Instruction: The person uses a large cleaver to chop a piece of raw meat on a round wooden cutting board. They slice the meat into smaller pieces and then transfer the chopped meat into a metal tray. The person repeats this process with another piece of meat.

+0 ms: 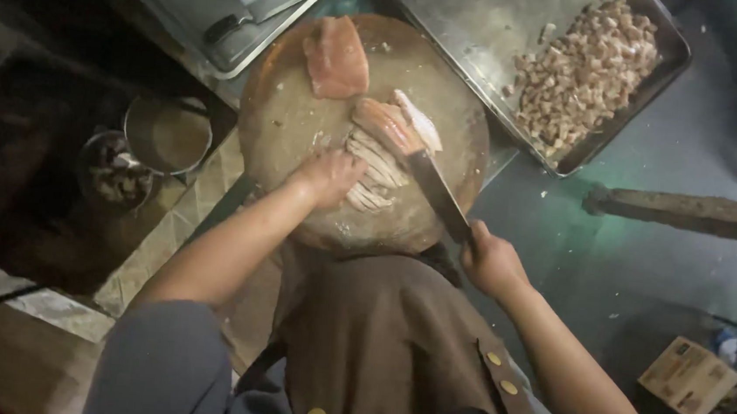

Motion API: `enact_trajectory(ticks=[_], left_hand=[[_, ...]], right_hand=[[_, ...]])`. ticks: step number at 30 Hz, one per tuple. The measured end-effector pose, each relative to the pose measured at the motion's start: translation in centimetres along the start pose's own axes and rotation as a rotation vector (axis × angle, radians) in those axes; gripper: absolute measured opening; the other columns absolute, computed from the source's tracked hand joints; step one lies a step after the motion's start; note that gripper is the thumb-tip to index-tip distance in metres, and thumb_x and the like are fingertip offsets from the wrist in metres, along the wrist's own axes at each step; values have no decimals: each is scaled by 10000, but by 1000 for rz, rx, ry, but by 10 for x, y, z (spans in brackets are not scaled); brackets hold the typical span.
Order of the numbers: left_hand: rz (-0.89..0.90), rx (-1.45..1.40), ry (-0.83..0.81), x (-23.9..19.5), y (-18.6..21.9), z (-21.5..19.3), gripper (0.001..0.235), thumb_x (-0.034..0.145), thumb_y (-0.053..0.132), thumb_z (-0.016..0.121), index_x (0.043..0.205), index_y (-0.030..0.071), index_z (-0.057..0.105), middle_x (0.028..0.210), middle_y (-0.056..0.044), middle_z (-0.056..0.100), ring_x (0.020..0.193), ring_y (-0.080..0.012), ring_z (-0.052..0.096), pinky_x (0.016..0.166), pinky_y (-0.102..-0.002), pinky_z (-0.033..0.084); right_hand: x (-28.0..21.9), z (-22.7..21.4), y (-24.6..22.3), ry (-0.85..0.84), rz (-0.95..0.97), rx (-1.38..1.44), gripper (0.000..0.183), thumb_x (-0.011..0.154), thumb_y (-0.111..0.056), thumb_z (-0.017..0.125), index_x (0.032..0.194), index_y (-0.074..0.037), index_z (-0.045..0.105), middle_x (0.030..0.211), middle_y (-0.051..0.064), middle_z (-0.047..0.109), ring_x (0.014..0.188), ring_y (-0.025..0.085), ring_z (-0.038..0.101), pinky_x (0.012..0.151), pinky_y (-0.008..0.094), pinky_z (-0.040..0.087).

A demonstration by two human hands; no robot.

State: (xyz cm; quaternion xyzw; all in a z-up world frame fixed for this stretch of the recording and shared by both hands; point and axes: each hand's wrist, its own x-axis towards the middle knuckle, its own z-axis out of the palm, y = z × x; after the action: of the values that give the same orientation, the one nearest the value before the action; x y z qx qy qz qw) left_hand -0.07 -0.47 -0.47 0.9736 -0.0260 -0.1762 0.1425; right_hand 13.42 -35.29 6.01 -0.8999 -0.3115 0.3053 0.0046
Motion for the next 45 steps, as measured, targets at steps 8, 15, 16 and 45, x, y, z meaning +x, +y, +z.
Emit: enact_trajectory(ticks=[8,15,16,45], left_hand=[[-47,-37,-21,-16,19,-20,201,912,147,638,1097,85,592,906,-146,720,858,-351,743,708,-503,610],[76,11,104,-1,24,-36,172,899,103,514,1061,128,565,921,-149,655,868,-367,710,688,-482,610],[106,61,105,7,27,-44,153,920,112,524,1068,142,554,937,-109,639,872,-323,698,692,-450,607],[-506,-191,91,-9,83,-29,486,990,513,637,1142,64,529,1009,-128,567,948,-321,651,795,-456,535]], right_hand=[[-20,33,32,-120,-27,189,289,891,-305,582,1144,-198,494,795,245,710,877,499,697,753,597,551],[-24,28,34,-61,4,270,262,913,-279,598,1137,-181,504,822,283,708,875,515,692,754,627,530],[-27,17,29,-55,26,296,269,915,-247,592,1160,-166,518,832,277,719,881,505,705,746,615,543],[1,-15,-21,-147,-141,2,326,943,-311,557,1213,-176,436,836,196,726,852,412,739,784,526,600]])
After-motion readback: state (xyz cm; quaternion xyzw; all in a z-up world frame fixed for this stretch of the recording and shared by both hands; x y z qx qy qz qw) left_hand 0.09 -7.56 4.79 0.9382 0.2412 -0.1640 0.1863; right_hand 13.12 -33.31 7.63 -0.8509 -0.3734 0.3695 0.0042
